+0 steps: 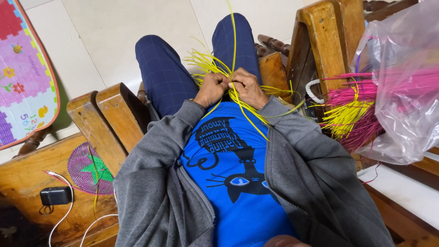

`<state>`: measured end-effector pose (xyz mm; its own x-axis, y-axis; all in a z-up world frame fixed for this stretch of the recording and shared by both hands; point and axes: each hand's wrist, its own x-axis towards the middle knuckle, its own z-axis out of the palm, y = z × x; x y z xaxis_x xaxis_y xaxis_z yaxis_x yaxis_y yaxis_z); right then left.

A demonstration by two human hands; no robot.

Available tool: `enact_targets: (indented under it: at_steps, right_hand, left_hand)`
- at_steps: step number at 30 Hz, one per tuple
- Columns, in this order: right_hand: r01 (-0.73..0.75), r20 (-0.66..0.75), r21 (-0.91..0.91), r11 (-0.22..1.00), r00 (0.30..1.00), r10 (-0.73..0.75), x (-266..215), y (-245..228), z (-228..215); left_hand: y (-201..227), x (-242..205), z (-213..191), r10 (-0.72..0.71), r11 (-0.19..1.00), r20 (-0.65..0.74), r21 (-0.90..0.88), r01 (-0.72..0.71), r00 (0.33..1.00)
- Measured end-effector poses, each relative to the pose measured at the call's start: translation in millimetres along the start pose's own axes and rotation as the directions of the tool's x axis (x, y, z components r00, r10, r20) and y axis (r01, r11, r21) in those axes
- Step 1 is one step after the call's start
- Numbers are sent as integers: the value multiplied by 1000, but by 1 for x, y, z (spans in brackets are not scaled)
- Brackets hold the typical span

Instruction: The person is weaving together long yellow plastic strands to create a bundle or a woven pattern.

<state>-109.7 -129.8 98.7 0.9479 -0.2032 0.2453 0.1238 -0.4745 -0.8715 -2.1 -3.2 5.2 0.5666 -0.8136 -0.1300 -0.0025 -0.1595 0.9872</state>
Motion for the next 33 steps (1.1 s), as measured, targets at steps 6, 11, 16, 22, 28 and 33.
enact_targets:
  at_steps: [6, 11, 16, 22, 28, 33]
  right_hand:
    - [194, 41, -97, 976, 981, -191, -11, -2, -8]
    - [147, 35, -65, 987, 989, -145, -10, -7, -8]
    - [-115, -62, 124, 986, 990, 123, -3, 41, -7]
    - [32, -169, 64, 997, 985, -21, 63, -75, -35]
    - [-218, 10, -58, 974, 976, 218, 33, -33, -35]
    - [-390, 127, -308, 868, 887, 444, 0, -20, -17]
  left_hand:
    - [-3, -1, 4, -136, 971, 2, -198, 134, 991]
    - [-17, 1, 1, -207, 976, 32, -58, 208, 978]
    - [45, -10, 0, 82, 953, -13, 295, -75, 997]
    - [18, -9, 4, 179, 950, -94, 275, -148, 979]
    - [4, 1, 5, -56, 983, -84, 169, 69, 995]
    - [19, -4, 1, -89, 983, -53, 158, 96, 995]
